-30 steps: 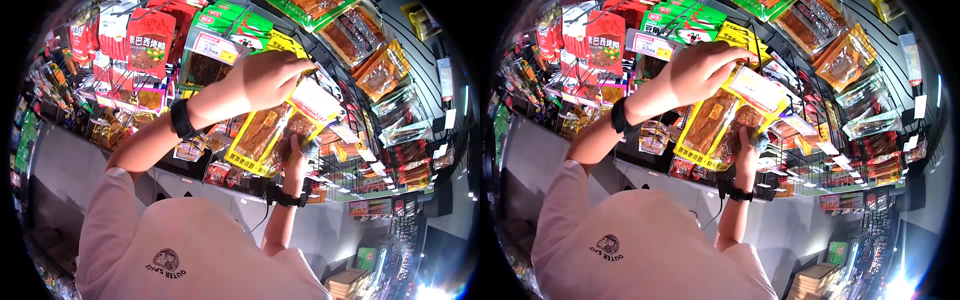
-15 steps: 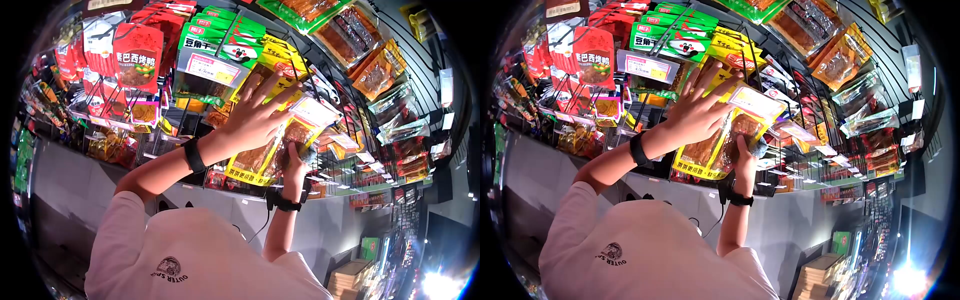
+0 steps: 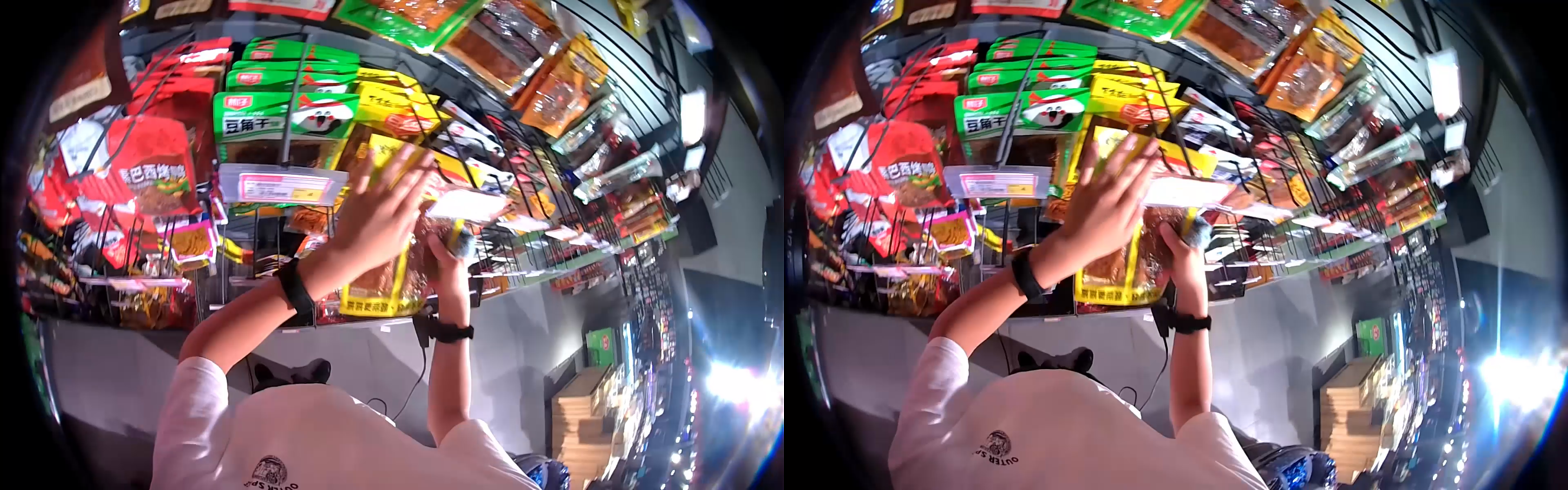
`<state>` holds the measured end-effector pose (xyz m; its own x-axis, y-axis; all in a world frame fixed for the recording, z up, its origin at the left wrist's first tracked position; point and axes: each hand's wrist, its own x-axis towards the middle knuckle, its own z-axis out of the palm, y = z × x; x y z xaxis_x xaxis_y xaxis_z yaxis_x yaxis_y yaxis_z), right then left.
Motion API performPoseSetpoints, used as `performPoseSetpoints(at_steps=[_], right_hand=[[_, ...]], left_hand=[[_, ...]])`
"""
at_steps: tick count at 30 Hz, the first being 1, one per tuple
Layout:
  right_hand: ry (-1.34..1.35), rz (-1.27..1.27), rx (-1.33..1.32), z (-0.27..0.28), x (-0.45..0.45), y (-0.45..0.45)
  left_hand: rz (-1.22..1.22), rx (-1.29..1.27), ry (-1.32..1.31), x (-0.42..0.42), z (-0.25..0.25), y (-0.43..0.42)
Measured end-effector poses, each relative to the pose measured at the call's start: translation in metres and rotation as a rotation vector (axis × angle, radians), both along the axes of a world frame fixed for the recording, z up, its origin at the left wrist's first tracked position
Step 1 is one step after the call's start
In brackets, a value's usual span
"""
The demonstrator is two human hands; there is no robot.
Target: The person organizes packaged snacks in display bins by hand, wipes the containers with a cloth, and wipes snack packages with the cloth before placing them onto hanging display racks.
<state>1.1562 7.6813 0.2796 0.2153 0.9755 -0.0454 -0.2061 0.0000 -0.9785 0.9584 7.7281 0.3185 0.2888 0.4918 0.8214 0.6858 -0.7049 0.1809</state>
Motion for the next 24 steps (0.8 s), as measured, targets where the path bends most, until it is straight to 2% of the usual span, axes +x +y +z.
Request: performPoseSetpoints(at_steps=[2,4,6,8,9,11,13,14,16,17,18,21,22,24], right_hand=[[-0.112,0.023,0.212,0.006,-0.005,0.015],[-0.238,-0.038,0.295,0.012,-0.013,0.033],[-0.821,0.143,0.39,0.01,-0.002,0.042],[-0.973,0.117,0.33,0.01,-0.005,0.034],[-0.652,0.03,0.207,0.006,-0.016,0.025],[-0.208,-0.098,-0.012,-0.009,-0.019,0.008],[-0.341,-0.137,-0.024,-0.022,-0.015,-0.023],[-0.271,-0.169,-0.147,-0.029,-0.01,-0.033],[0.12,-0.053,-0.118,-0.048,0.003,-0.053],[0.274,0.074,-0.038,-0.057,0.012,-0.059],[0.322,0.105,-0.079,-0.043,0.009,-0.071],[0.436,0.258,0.003,-0.035,0.025,-0.086],[0.552,0.303,0.014,-0.038,0.03,-0.084],[0.717,0.502,0.09,-0.049,0.051,-0.081]], left_hand=[[0.026,-0.015,-0.031,0.006,-0.007,0.019],[0.074,-0.001,-0.042,0.008,-0.01,0.034],[0.113,0.036,-0.043,0.005,-0.008,0.035],[0.122,0.049,-0.066,0.004,-0.014,0.033],[0.119,0.007,-0.087,0.002,-0.018,0.029],[0.099,-0.097,-0.143,0.004,-0.031,0.01],[0.117,-0.163,-0.132,0.001,-0.041,-0.013],[0.098,-0.205,-0.145,0.001,-0.048,-0.025],[0.164,-0.205,-0.068,0.004,-0.065,-0.051],[0.0,-0.296,-0.191,0.007,-0.075,-0.064],[-0.169,-0.39,-0.314,0.011,-0.086,-0.079],[-0.23,-0.356,-0.292,0.028,-0.082,-0.127],[-0.229,-0.358,-0.283,0.039,-0.081,-0.137],[-0.23,-0.491,-0.299,0.064,-0.077,-0.151]])
